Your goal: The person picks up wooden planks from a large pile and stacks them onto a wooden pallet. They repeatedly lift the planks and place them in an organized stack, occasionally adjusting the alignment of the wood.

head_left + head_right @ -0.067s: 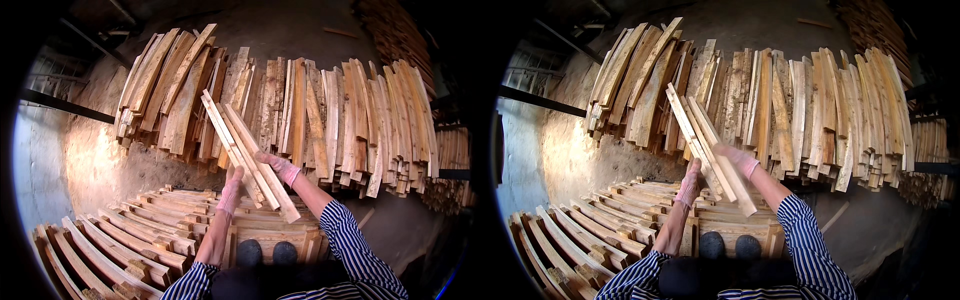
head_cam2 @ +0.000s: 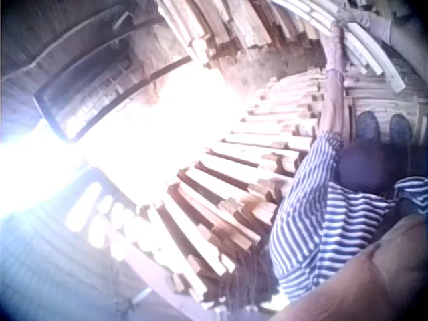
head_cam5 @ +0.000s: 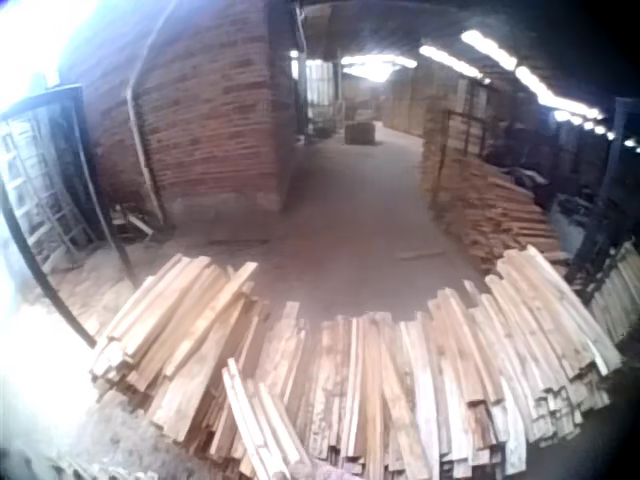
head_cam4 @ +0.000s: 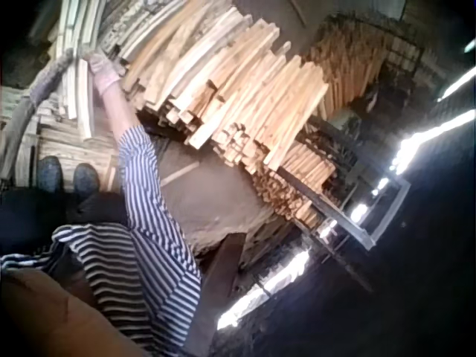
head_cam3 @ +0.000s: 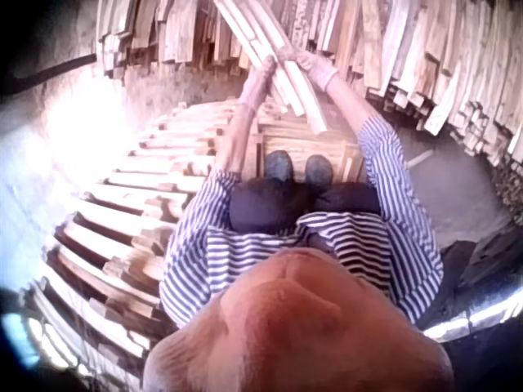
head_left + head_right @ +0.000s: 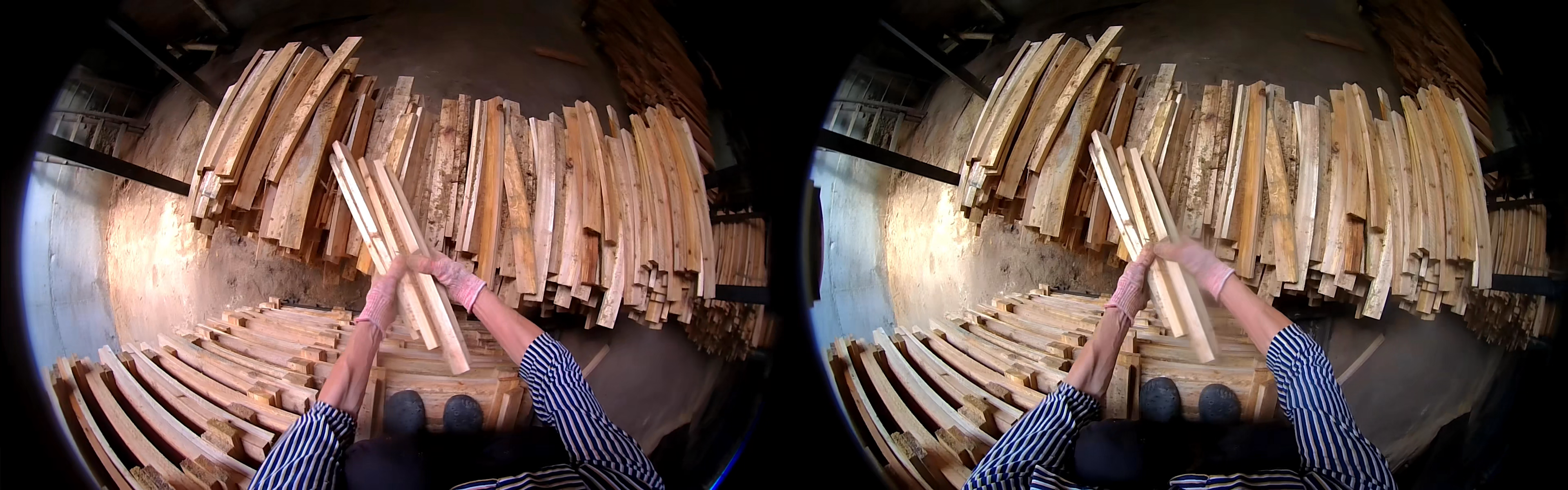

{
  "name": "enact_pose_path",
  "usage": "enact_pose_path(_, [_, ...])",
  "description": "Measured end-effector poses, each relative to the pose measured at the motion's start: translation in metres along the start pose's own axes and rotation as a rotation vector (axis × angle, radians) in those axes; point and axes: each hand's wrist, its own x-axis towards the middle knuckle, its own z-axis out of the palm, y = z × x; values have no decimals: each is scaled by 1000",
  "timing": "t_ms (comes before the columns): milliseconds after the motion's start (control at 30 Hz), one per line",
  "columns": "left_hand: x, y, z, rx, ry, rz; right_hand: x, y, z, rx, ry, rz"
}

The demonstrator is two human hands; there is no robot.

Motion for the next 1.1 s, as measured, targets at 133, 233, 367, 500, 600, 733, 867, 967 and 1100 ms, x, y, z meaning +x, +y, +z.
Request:
enact_pose_path(133, [-3, 22, 3, -196, -121, 215, -35, -48, 26, -83, 169, -116])
enact_pose_path(233, [-41, 54, 17, -230, -84, 145, -71, -83, 42, -129, 197, -198])
enact_pose_path(367, [-170, 116, 95, -198, -51, 224, -171, -137, 69, -47, 215, -266])
enact_pose_path(500, [-260, 128, 109, -103, -31, 581, -247, -204, 111, -42, 51, -163])
enact_pose_path(600, [-365, 175, 102, -293, -158, 577, -328, -252, 176, -293, -8, -301])
enact_pose_path(733, [-504, 295, 61, -407, -388, 580, -430, -330, 310, -881, -22, -443])
enact_pose_path(867, [-624, 331, 33, -504, -236, 702, -493, -386, 430, -1036, 27, -682])
enact_pose_path(967, [-709, 356, 6, 267, 174, 1246, -526, -412, 508, -1014, -20, -777])
enact_pose_path(1100, [-835, 388, -29, -286, 163, 1032, -545, -420, 606, -776, -276, -889])
